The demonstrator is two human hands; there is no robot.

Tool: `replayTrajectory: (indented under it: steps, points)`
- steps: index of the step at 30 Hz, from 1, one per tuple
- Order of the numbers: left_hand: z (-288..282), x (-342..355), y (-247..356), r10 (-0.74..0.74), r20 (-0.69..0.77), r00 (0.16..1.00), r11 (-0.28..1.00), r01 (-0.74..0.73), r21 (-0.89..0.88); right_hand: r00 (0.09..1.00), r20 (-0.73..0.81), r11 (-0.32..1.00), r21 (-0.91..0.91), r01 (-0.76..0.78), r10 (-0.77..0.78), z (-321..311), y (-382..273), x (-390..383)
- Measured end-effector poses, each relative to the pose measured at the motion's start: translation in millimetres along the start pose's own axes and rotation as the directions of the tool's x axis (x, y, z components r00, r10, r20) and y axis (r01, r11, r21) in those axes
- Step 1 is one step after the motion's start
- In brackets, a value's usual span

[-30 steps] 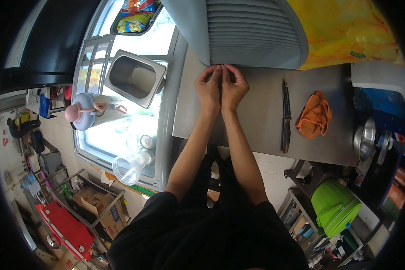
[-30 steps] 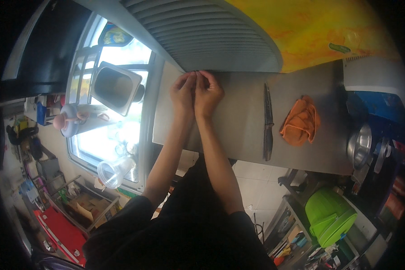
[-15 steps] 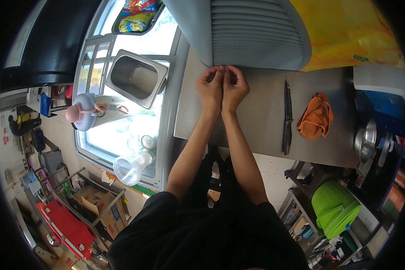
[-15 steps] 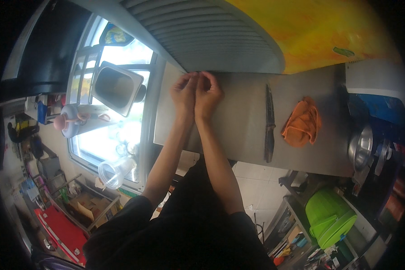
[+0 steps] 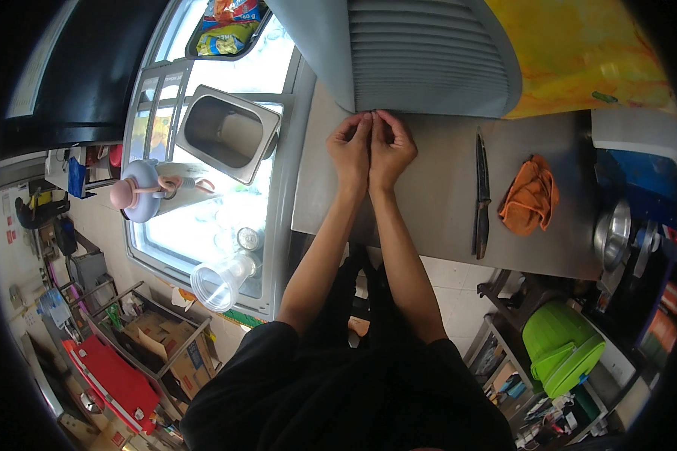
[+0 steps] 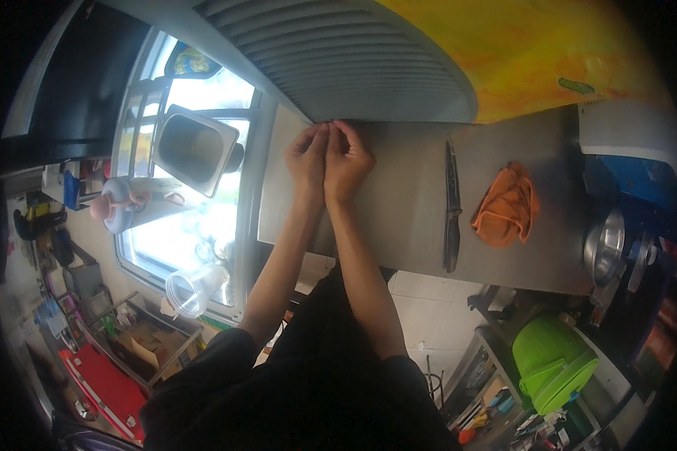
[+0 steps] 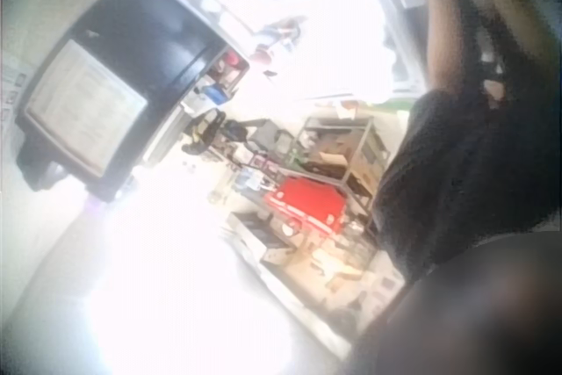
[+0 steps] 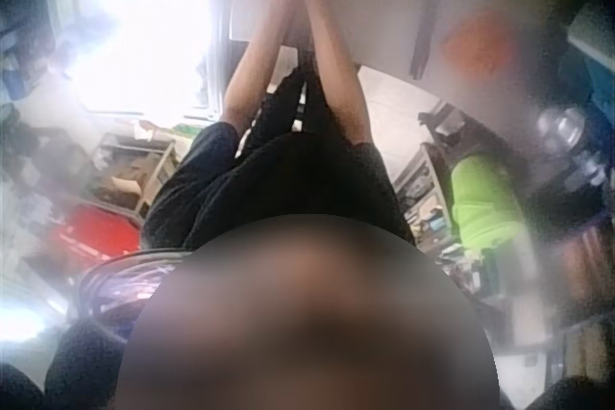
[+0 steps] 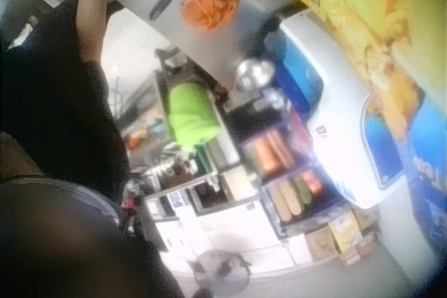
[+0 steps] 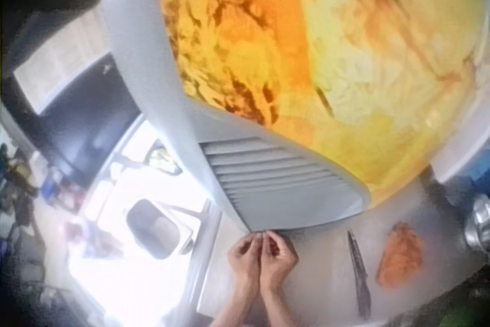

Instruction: The person uses a knife to pry and remove a plastic cover from a beverage dispenser, then reattaches it by hand. They manipulate the cover and the dispenser body to align and secure the parts.

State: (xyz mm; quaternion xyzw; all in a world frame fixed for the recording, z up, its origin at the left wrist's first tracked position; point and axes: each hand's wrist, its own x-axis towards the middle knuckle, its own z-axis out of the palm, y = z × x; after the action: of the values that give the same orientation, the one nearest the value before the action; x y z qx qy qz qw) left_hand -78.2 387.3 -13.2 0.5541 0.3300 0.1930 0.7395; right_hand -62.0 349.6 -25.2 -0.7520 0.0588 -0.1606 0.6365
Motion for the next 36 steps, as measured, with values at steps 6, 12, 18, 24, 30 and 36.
replayTrajectory:
  steps: [6, 12, 18, 24, 30, 36]
  points:
    - [-1, 0, 0, 0.068, 0.015, 0.998, 0.997, -0.068, 0.040, 0.995, -0.002, 0.995, -0.030, 0.095, -0.095, 2, 5, 1]
    - [-1, -2, 0, 0.102, -0.014, 0.995, 0.995, -0.102, 0.009, 0.998, 0.023, 0.998, -0.035, 0.053, -0.052, 1, 7, 1]
    - [-2, -4, 5, 0.070, -0.015, 0.997, 0.996, -0.069, 0.058, 0.996, -0.035, 0.997, -0.023, 0.078, -0.079, 3, 8, 1]
    - [0, -4, 5, 0.049, 0.056, 0.997, 0.998, -0.052, 0.036, 1.000, -0.006, 1.000, -0.024, 0.007, -0.007, 0, 4, 0]
    - [1, -1, -3, 0.052, 0.038, 0.998, 0.998, -0.053, 0.023, 1.000, 0.027, 1.000, -0.025, 0.003, -0.002, -3, 3, 1]
    - [1, -1, -6, 0.106, 0.043, 0.993, 0.994, -0.107, 0.020, 1.000, 0.019, 1.000, -0.019, -0.003, 0.003, -1, 4, 1]
